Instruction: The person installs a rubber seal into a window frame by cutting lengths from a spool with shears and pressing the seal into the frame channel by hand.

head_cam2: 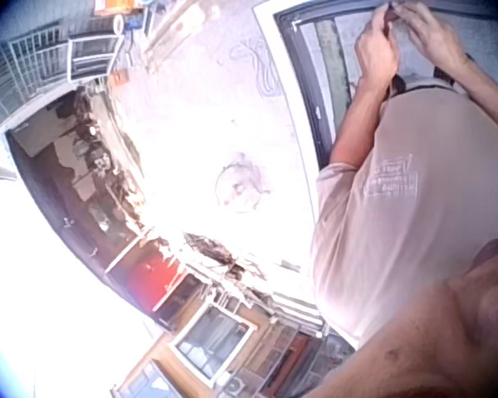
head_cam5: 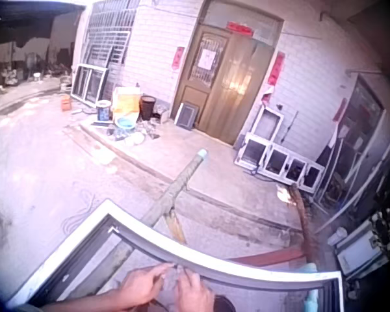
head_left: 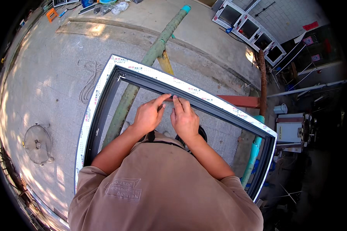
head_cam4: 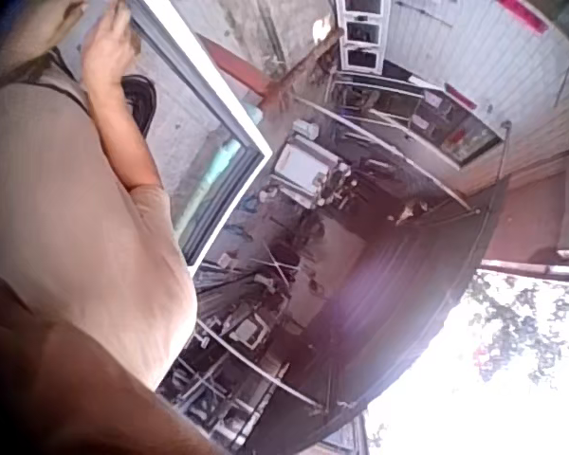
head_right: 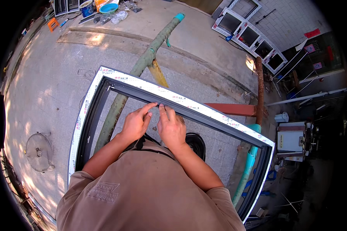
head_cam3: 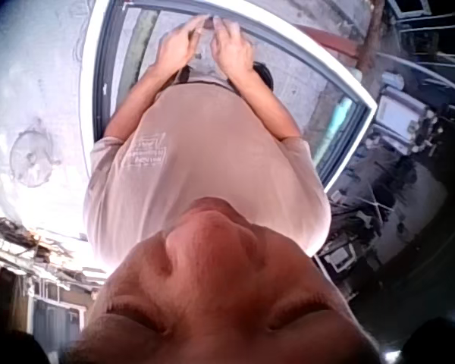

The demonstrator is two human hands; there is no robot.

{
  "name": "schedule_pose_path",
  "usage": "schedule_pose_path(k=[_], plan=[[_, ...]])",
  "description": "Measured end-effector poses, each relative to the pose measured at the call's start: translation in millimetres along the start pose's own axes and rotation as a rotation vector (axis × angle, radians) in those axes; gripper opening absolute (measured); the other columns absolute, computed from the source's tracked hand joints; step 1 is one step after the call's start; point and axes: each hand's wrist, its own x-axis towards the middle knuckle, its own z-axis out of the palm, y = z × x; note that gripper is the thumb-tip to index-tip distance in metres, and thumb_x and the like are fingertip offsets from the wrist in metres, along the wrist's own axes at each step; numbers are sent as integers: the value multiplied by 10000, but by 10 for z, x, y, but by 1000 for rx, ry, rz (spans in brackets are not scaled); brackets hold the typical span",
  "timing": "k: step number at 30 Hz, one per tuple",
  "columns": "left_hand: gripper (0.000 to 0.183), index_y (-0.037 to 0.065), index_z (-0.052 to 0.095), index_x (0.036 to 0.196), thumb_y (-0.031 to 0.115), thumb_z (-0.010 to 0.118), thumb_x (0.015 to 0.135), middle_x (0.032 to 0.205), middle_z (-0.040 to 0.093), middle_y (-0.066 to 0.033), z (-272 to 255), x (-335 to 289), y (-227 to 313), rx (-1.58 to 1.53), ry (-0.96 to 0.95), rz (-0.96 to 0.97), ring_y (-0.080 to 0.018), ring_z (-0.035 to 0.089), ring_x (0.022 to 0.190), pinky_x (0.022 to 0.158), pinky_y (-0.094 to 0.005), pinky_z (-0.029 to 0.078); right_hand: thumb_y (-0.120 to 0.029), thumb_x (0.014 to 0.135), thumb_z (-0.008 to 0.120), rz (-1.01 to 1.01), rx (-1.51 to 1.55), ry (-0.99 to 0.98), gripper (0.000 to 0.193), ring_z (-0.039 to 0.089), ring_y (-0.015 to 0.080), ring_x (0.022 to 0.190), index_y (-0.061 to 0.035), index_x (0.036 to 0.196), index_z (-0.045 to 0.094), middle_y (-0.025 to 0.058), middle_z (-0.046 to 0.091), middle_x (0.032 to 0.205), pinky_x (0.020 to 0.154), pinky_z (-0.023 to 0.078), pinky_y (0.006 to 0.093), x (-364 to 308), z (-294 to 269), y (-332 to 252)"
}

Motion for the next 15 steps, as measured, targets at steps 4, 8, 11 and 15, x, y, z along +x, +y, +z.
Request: schedule_pose_path(k=[4,8,11,15], plan=[[448,183,637,1570,137,655,1125,924,753,-221,73,-28,37,-23,42,-27,-412,725,760,711,-502,568,-48,866,786,-15,-29,89,561,804,302,1010,-84,1426,765,105,745,1263,859,668,410,-117,105,87],[431,183,633,1548,140,640,1120,1111,802,-254,0,-71,70,35,-11,-179,-495,769,948,817,-575,605,-32,854,808,13,-24,22,574,814,294,987,-100,1422,765,94,746,1275,786,691,402,-101,5,-13],[423,191,637,1545,147,637,1125,1096,800,-253,-31,-33,101,16,-20,-168,-487,770,932,799,-568,601,-56,852,828,90,17,-25,669,801,309,1090,-88,1508,701,123,724,1351,843,689,404,-139,-29,-116],[394,200,679,1514,153,649,1124,1105,804,-233,-81,31,114,46,-68,-265,-459,772,899,801,-534,608,-102,890,805,5,-18,-49,777,790,326,1114,-48,1632,580,168,678,1515,870,685,403,-332,27,31]])
